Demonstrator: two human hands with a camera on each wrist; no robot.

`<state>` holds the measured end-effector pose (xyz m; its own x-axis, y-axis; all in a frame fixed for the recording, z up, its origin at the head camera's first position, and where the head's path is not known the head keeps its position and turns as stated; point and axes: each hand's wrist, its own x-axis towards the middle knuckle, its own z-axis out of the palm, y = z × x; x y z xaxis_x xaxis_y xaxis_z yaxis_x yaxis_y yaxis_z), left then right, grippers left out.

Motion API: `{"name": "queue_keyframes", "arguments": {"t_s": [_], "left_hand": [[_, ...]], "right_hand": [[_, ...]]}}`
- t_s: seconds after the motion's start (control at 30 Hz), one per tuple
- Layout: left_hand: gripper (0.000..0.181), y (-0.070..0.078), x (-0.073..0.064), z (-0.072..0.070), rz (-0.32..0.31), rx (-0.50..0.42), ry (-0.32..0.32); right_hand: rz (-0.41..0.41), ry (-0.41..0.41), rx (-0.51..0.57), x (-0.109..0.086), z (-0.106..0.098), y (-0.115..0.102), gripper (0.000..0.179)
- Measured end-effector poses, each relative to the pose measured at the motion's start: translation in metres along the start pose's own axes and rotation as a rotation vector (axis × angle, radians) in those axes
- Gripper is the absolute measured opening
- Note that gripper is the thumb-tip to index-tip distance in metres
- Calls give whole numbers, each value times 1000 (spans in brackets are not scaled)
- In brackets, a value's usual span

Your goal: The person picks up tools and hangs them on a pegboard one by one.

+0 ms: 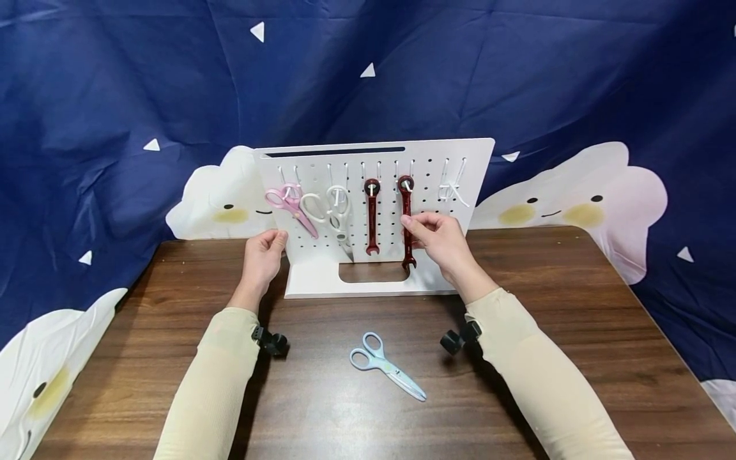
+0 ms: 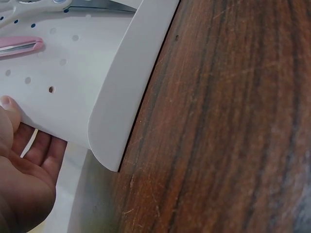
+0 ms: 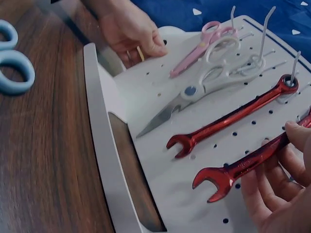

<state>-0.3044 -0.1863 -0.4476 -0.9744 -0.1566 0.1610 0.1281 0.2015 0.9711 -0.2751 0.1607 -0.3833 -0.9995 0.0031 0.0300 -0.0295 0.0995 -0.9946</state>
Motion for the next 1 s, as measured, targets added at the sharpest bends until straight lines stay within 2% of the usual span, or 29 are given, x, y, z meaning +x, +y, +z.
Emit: {"name": "queue_keyframes", "arguments": {"t_s": [0.17, 0.37, 0.53, 0.8, 1.0], "left_hand": [[34, -2, -2, -1, -11, -1, 3], [34, -3, -2, -1, -10, -8, 1], [34, -3, -1, -1, -5, -10, 1], [34, -1, -1, 1, -7, -17, -2], [34, -2, 1, 1, -1, -16, -2]], "right_hand": [[8, 3, -22, 4, -2, 5, 31], [-21, 21, -50, 4, -6, 10, 32], [-49, 6, -81, 3, -9, 15, 34], [-118, 1, -202, -12, -15, 23, 34], [-125, -13, -250, -24, -19, 25, 34]]}}
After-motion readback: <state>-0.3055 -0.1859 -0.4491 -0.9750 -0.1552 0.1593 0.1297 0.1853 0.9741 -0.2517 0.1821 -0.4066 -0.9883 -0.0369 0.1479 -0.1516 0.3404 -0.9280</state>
